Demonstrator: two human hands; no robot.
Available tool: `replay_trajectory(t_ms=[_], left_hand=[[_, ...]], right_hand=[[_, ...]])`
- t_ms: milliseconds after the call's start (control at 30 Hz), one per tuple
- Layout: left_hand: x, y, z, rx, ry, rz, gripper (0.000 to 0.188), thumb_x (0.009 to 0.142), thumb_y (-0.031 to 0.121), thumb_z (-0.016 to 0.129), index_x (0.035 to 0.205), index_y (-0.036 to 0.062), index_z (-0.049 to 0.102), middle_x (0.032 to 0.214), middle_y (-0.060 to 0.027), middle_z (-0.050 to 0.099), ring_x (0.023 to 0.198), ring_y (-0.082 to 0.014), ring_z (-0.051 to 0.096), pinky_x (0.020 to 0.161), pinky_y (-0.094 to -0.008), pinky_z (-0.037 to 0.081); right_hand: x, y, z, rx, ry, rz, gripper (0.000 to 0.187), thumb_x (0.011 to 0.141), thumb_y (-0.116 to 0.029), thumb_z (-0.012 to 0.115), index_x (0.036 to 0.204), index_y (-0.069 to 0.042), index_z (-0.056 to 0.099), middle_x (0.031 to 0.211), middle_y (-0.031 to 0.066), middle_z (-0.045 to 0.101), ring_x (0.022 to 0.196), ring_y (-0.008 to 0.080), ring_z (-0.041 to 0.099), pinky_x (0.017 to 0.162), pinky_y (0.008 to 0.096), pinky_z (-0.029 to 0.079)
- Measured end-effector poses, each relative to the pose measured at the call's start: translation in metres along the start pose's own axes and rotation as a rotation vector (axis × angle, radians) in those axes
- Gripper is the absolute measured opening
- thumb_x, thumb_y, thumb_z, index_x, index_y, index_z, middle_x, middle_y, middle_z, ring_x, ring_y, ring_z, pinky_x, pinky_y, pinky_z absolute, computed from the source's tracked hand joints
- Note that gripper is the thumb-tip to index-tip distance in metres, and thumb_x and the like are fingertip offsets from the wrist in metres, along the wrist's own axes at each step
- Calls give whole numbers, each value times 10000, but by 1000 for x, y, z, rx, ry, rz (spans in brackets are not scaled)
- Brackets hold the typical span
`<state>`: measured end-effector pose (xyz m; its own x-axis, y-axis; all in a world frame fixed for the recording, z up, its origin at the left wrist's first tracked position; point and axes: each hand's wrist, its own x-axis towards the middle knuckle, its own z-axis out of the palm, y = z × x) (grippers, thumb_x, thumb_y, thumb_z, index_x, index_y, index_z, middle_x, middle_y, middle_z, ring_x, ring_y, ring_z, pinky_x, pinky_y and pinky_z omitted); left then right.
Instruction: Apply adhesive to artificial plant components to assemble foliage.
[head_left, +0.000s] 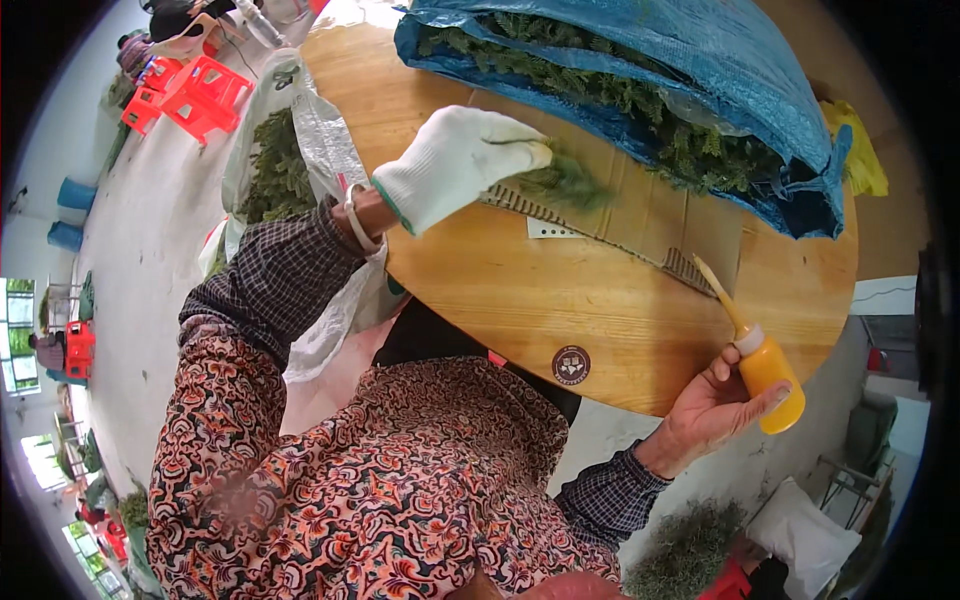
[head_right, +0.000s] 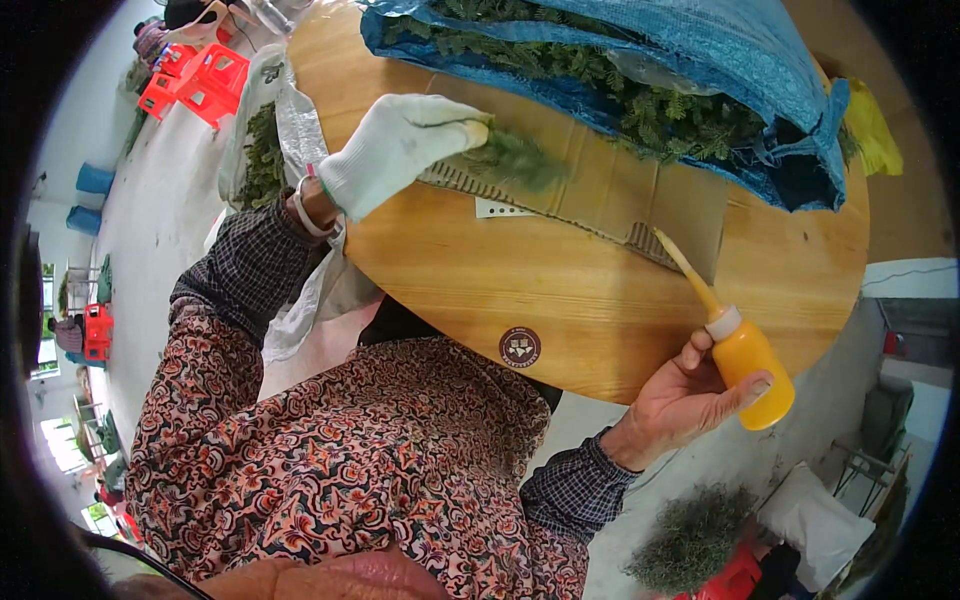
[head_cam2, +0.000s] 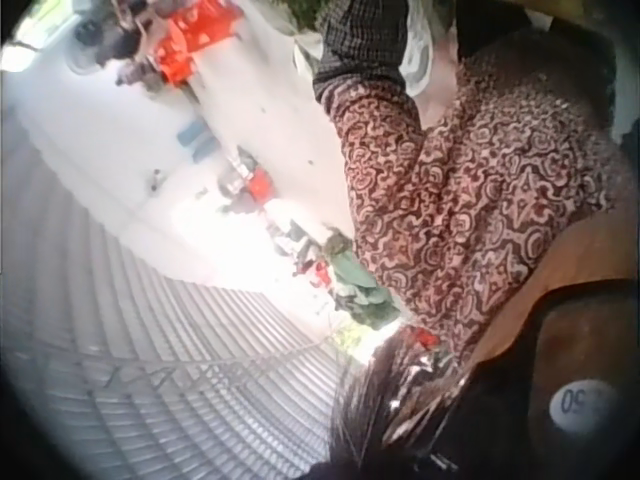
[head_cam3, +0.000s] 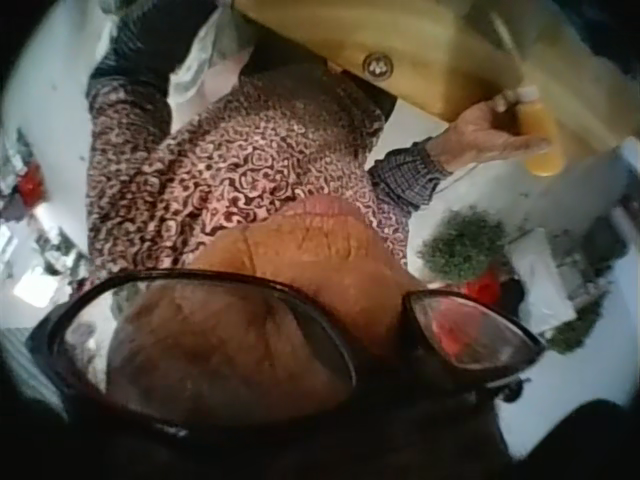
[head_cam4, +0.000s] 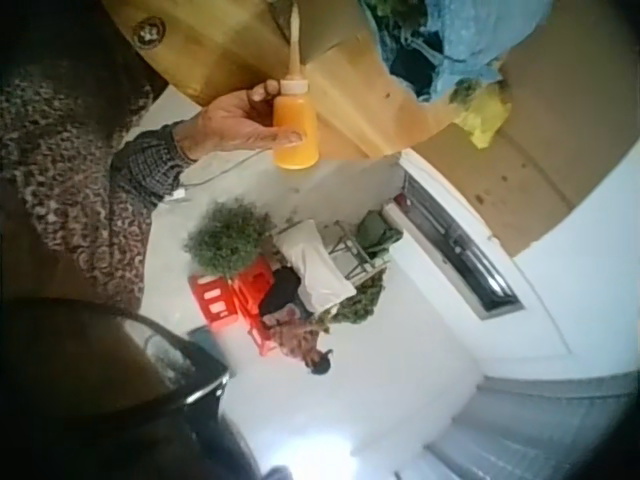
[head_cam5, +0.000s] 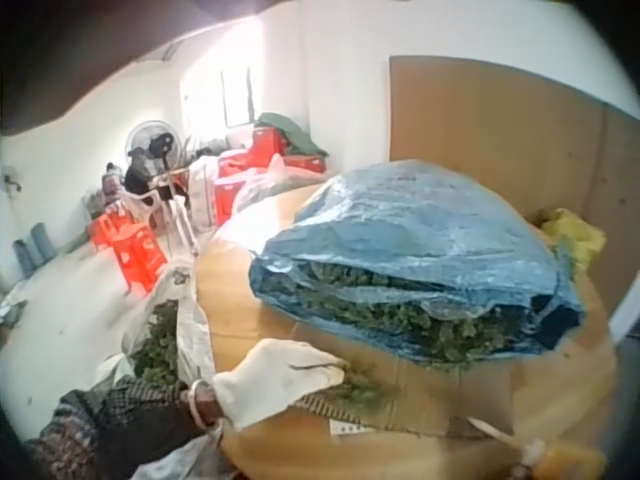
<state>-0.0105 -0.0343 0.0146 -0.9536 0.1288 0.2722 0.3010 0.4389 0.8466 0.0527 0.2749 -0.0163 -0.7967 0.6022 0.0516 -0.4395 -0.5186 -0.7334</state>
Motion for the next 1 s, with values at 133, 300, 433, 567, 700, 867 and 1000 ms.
replay_trajectory(t_ms=[133,300,433,567,700,867,1000], left_hand=[[3,-7,-2,17,5,-107,206,830,143,692,990,15,720,814,-11,697,570,-74,517,518,-199,425],[3,-4,2,-79,26,-29,199,841,115,676,999,-1,712,799,-13,701,565,-74,524,516,-196,429],[-3,19,9,-186,41,-45,196,838,76,668,1011,-10,704,845,-27,708,614,-79,555,541,-193,442],[-3,26,20,-205,113,55,200,833,34,655,1021,-16,697,889,-39,707,659,-83,578,567,-186,449],[-3,34,27,-198,113,124,231,802,-25,643,1029,-24,687,953,-67,692,730,-107,592,642,-191,467],[-6,31,38,-110,75,331,263,761,-25,665,1021,6,691,980,-66,681,756,-136,605,668,-212,478],[-6,25,43,-12,49,540,266,743,29,703,1008,49,704,960,-40,681,731,-151,610,631,-235,475]], right_hand=[[0,0,1,-8,13,-26,540,850,-445,686,1126,-20,501,883,120,627,605,127,594,494,147,453],[6,-2,-6,-6,-32,8,560,862,-469,660,1135,-6,504,914,142,626,646,152,605,499,160,461],[4,-12,2,166,-141,153,569,875,-487,630,1137,5,517,960,169,620,711,189,614,514,191,481],[3,-5,20,318,-214,386,586,877,-495,617,1176,2,529,1104,216,596,799,243,626,547,236,510],[-9,5,28,347,-170,578,583,888,-482,606,1222,-12,520,1242,223,542,866,284,641,593,276,554],[-15,19,29,486,-394,782,602,897,-469,597,1310,-55,459,1304,292,447,1043,373,565,656,324,574],[-17,22,32,528,-361,799,605,892,-450,613,1307,-42,446,1235,245,517,1060,372,569,697,352,588]])
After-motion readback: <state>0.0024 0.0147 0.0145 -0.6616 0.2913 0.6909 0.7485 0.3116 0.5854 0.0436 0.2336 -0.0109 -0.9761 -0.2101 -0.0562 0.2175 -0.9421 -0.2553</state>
